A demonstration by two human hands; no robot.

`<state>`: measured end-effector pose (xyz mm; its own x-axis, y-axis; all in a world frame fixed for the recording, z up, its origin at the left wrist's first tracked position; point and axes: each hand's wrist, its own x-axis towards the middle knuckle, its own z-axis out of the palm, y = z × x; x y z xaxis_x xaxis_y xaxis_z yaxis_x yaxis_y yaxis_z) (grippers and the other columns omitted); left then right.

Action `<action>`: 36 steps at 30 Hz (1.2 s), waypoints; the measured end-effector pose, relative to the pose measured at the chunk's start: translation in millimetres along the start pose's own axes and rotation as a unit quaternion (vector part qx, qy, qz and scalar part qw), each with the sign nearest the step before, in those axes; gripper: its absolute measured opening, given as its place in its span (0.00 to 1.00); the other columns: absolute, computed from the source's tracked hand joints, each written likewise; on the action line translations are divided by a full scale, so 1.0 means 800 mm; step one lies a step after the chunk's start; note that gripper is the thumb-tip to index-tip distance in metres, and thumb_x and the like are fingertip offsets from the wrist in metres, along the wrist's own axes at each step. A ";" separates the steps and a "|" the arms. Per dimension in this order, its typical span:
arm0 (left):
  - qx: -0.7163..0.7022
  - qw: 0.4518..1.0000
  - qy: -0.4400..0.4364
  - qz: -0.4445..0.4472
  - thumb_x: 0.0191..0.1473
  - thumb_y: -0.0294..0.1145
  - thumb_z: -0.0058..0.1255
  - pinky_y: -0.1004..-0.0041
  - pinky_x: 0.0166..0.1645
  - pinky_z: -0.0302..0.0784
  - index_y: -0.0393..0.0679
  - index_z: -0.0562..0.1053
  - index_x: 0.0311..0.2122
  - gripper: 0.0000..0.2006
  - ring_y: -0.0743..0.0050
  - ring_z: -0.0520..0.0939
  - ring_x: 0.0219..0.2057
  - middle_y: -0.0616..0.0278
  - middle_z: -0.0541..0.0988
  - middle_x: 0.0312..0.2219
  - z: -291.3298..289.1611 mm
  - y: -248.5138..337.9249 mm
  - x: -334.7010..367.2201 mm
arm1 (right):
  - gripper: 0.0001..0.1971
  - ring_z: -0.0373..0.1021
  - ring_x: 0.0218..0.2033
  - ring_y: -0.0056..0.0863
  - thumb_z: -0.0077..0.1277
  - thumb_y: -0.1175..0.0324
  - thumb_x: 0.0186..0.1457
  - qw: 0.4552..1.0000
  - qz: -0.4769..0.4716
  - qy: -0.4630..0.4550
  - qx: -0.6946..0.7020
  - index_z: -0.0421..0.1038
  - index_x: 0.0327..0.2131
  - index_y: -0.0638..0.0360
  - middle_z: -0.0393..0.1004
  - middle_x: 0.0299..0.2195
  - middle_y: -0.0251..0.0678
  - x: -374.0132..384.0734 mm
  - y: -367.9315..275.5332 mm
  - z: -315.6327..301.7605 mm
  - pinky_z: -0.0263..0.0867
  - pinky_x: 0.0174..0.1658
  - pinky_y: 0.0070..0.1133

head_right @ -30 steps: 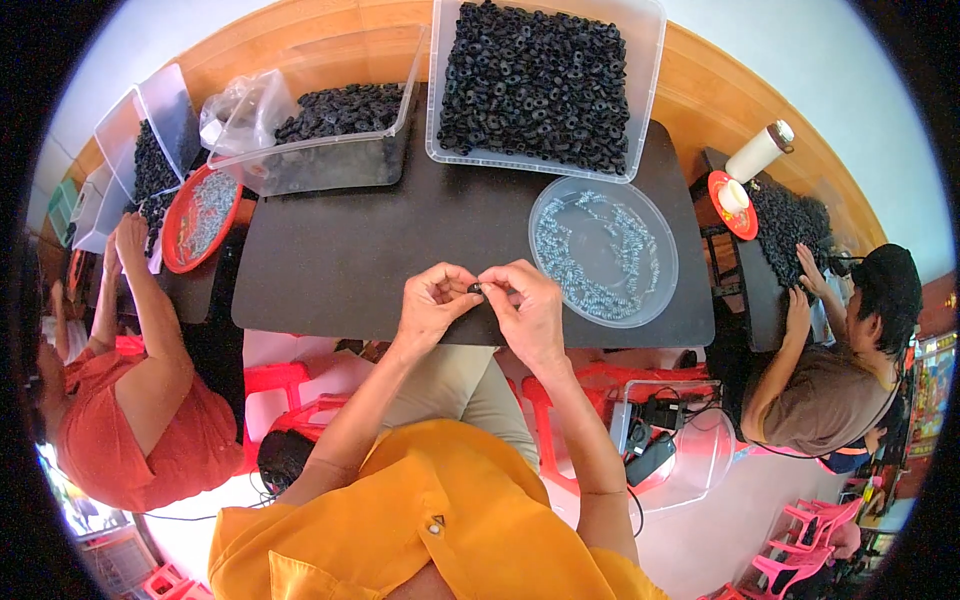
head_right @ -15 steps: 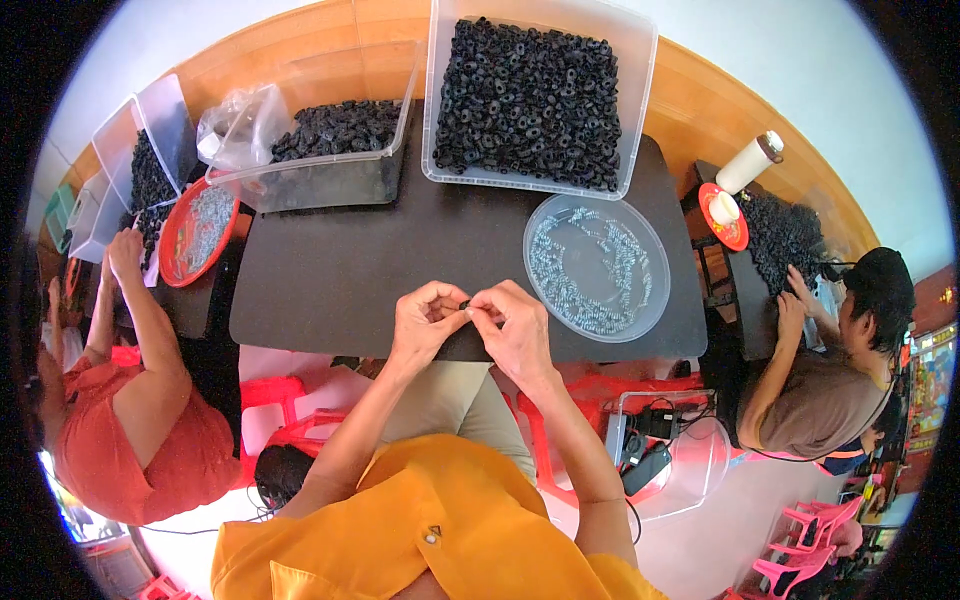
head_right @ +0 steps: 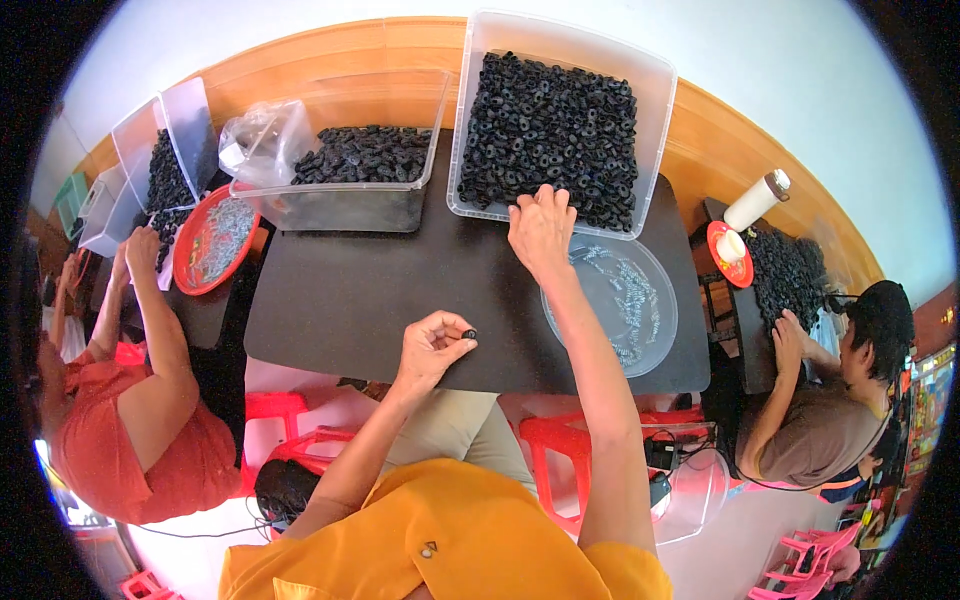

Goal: Sorting and inspecting small black rubber components into different plastic containers.

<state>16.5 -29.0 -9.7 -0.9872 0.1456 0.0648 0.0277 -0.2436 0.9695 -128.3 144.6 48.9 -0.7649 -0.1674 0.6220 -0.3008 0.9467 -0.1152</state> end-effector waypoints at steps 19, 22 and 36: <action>0.043 0.999 -0.012 -0.001 0.44 0.16 0.54 0.86 0.31 0.70 0.39 0.71 0.30 0.07 0.90 0.73 0.26 0.70 0.75 0.25 -0.002 0.002 0.002 | 0.11 0.62 0.34 0.28 0.59 0.63 0.39 0.994 -0.093 0.000 0.063 0.76 0.29 0.55 0.67 0.28 0.30 0.003 0.002 -0.011 0.54 0.43 0.27; 0.046 0.999 -0.014 -0.004 0.44 0.16 0.54 0.86 0.31 0.70 0.39 0.71 0.30 0.07 0.91 0.73 0.26 0.70 0.75 0.25 -0.002 0.002 0.002 | 0.09 0.65 0.30 0.30 0.59 0.66 0.40 0.992 -0.082 0.008 0.098 0.75 0.26 0.58 0.70 0.24 0.30 0.006 0.002 -0.009 0.59 0.39 0.27; 0.037 0.999 -0.015 0.005 0.44 0.16 0.54 0.87 0.31 0.70 0.40 0.71 0.31 0.08 0.91 0.73 0.26 0.71 0.75 0.25 -0.003 -0.001 0.004 | 0.10 0.73 0.33 0.32 0.46 0.78 0.49 0.629 0.299 0.050 0.716 0.70 0.36 0.69 0.74 0.30 0.42 -0.019 0.018 -0.066 0.70 0.43 0.27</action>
<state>12.6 -31.0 -10.6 -0.9816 0.1727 0.0816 0.0510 -0.1747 0.9833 -91.0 175.6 78.1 -0.9669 0.1867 0.1740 -0.2364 -0.3983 -0.8863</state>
